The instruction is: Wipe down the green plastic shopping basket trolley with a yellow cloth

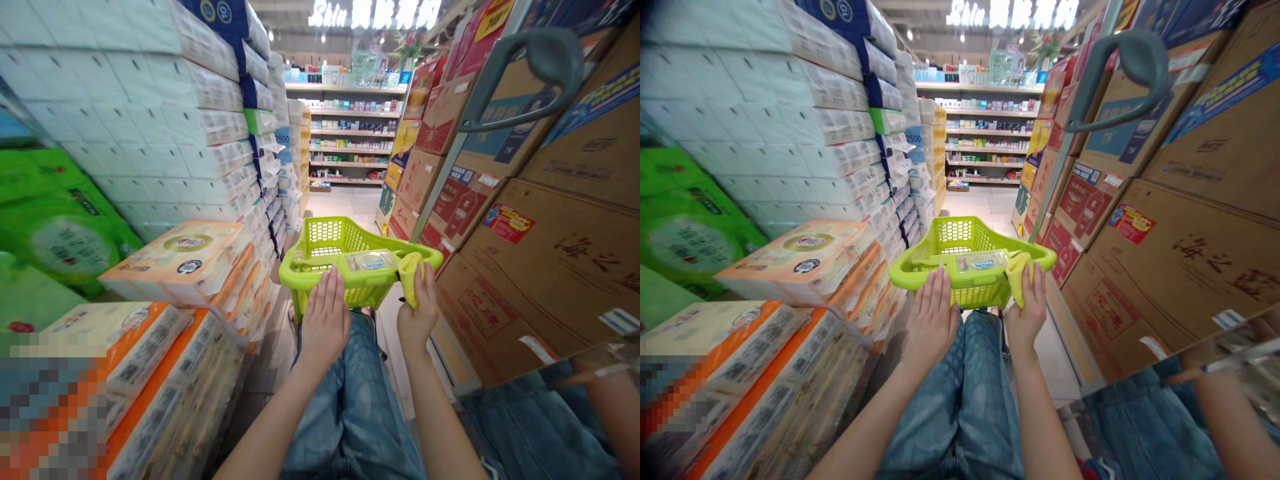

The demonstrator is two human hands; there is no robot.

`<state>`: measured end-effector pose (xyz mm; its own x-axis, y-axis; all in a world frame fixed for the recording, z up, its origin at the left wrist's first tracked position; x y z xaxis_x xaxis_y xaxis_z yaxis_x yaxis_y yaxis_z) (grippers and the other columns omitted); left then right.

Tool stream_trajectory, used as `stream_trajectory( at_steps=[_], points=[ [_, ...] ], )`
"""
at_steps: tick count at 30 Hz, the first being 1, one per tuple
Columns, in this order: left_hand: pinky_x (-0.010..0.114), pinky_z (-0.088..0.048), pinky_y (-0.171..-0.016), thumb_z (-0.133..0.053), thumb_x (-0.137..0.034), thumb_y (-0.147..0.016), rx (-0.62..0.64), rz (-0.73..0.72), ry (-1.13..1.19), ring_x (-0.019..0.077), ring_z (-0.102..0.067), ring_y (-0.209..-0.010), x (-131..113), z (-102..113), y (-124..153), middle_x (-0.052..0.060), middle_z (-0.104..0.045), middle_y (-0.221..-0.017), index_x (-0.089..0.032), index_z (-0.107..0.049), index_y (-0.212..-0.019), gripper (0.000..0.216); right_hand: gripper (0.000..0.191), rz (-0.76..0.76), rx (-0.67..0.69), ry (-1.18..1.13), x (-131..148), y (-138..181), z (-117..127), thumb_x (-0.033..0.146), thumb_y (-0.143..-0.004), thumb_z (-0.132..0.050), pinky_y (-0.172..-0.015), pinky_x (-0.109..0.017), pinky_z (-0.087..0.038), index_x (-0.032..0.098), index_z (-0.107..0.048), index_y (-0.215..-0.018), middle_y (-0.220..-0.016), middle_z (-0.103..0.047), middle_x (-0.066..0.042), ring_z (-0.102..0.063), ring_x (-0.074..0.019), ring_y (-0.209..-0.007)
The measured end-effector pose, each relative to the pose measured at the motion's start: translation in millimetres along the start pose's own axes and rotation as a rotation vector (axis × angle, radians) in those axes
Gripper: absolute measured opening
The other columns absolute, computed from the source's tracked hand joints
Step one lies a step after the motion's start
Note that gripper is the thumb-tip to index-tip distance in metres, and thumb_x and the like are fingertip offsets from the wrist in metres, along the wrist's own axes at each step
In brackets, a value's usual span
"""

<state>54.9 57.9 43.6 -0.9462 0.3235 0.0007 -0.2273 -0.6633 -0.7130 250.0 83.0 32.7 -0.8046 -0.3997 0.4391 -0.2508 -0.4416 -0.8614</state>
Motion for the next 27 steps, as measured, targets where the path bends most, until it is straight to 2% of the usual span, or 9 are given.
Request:
stream_trajectory(
  at_steps=[4,8,10,12,15,19,21,24,27],
  points=[
    [0.042,-0.025,-0.122,-0.042,-0.022,-0.098,-0.008,0.004,-0.008,0.0260,-0.019,-0.153,-1,-1,0,0.014,-0.027,-0.162,-0.005,-0.014,-0.157,0.068,0.086,-0.066,0.015,-0.038,23,5,-8,-0.002,-0.073,-0.036,-0.121,-0.053,-0.031,0.027,-0.036,-0.154,-0.163,-0.030,-0.003,-0.028,-0.0241,-0.151],
    [0.043,-0.026,-0.121,-0.041,-0.021,-0.097,-0.008,0.008,-0.013,0.0258,-0.021,-0.152,0,-1,0,0.014,-0.029,-0.162,-0.005,-0.024,-0.155,0.063,0.076,0.109,0.132,-0.020,73,21,-28,0.001,-0.084,-0.037,-0.119,-0.054,-0.033,0.029,-0.033,-0.155,-0.164,-0.029,-0.004,-0.025,-0.0255,-0.151],
    [0.042,-0.027,-0.121,-0.041,-0.021,-0.097,-0.003,0.009,-0.013,0.0256,-0.022,-0.152,1,-1,0,0.014,-0.030,-0.161,-0.005,-0.030,-0.153,0.060,0.071,0.192,0.161,0.000,84,25,-32,0.002,-0.089,-0.038,-0.118,-0.053,-0.036,0.029,-0.033,-0.155,-0.162,-0.033,-0.006,-0.028,-0.0256,-0.151],
    [0.042,-0.026,-0.121,-0.040,-0.022,-0.097,0.002,0.004,-0.013,0.0254,-0.022,-0.152,1,-1,1,0.014,-0.030,-0.161,-0.005,-0.031,-0.153,0.058,0.069,0.247,0.161,0.020,81,24,-31,0.002,-0.090,-0.037,-0.118,-0.053,-0.037,0.029,-0.034,-0.154,-0.160,-0.036,-0.007,-0.029,-0.0252,-0.150],
    [0.042,-0.024,-0.122,-0.041,-0.022,-0.098,0.001,-0.005,-0.012,0.0255,-0.019,-0.153,1,-1,1,0.014,-0.028,-0.162,-0.005,-0.024,-0.155,0.062,0.072,0.252,0.142,0.041,55,15,-20,0.000,-0.088,-0.036,-0.118,-0.055,-0.036,0.029,-0.036,-0.153,-0.160,-0.037,-0.006,-0.029,-0.0250,-0.150],
    [0.042,-0.024,-0.122,-0.041,-0.023,-0.098,-0.006,-0.005,-0.003,0.0258,-0.020,-0.153,0,-1,0,0.013,-0.027,-0.162,-0.005,-0.015,-0.157,0.067,0.083,0.086,0.060,0.020,12,0,-3,-0.003,-0.077,-0.035,-0.121,-0.056,-0.030,0.029,-0.035,-0.154,-0.161,-0.034,-0.003,-0.027,-0.0245,-0.151],
    [0.042,-0.024,-0.122,-0.041,-0.022,-0.098,-0.010,-0.005,-0.004,0.0261,-0.020,-0.153,0,0,0,0.013,-0.027,-0.162,-0.005,-0.014,-0.157,0.067,0.088,0.003,0.020,-0.002,2,-3,1,-0.003,-0.072,-0.036,-0.122,-0.054,-0.029,0.029,-0.036,-0.153,-0.161,-0.034,-0.002,-0.028,-0.0242,-0.150],
    [0.042,-0.025,-0.122,-0.041,-0.022,-0.098,-0.005,-0.007,-0.008,0.0262,-0.020,-0.153,0,0,0,0.013,-0.027,-0.162,-0.004,-0.015,-0.157,0.067,0.088,-0.039,0.017,-0.011,14,1,-3,-0.003,-0.071,-0.036,-0.121,-0.055,-0.030,0.028,-0.035,-0.154,-0.162,-0.032,-0.002,-0.027,-0.0244,-0.151],
    [0.043,-0.026,-0.121,-0.041,-0.022,-0.098,-0.003,-0.005,-0.009,0.0263,-0.020,-0.153,0,0,1,0.014,-0.028,-0.162,-0.004,-0.020,-0.156,0.065,0.082,0.056,0.092,-0.021,52,14,-18,-0.002,-0.079,-0.036,-0.120,-0.056,-0.032,0.030,-0.032,-0.155,-0.163,-0.030,-0.003,-0.025,-0.0249,-0.152]
  ],
)
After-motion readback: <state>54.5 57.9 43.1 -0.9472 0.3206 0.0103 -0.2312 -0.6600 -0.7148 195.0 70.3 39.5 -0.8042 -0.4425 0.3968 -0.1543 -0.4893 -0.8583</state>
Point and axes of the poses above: each hand's wrist, its own y-axis away from the middle knuckle, its own z-axis out of the back of the hand, x = y × z, the point moved 4 cm from there along -y, towards the middle knuckle
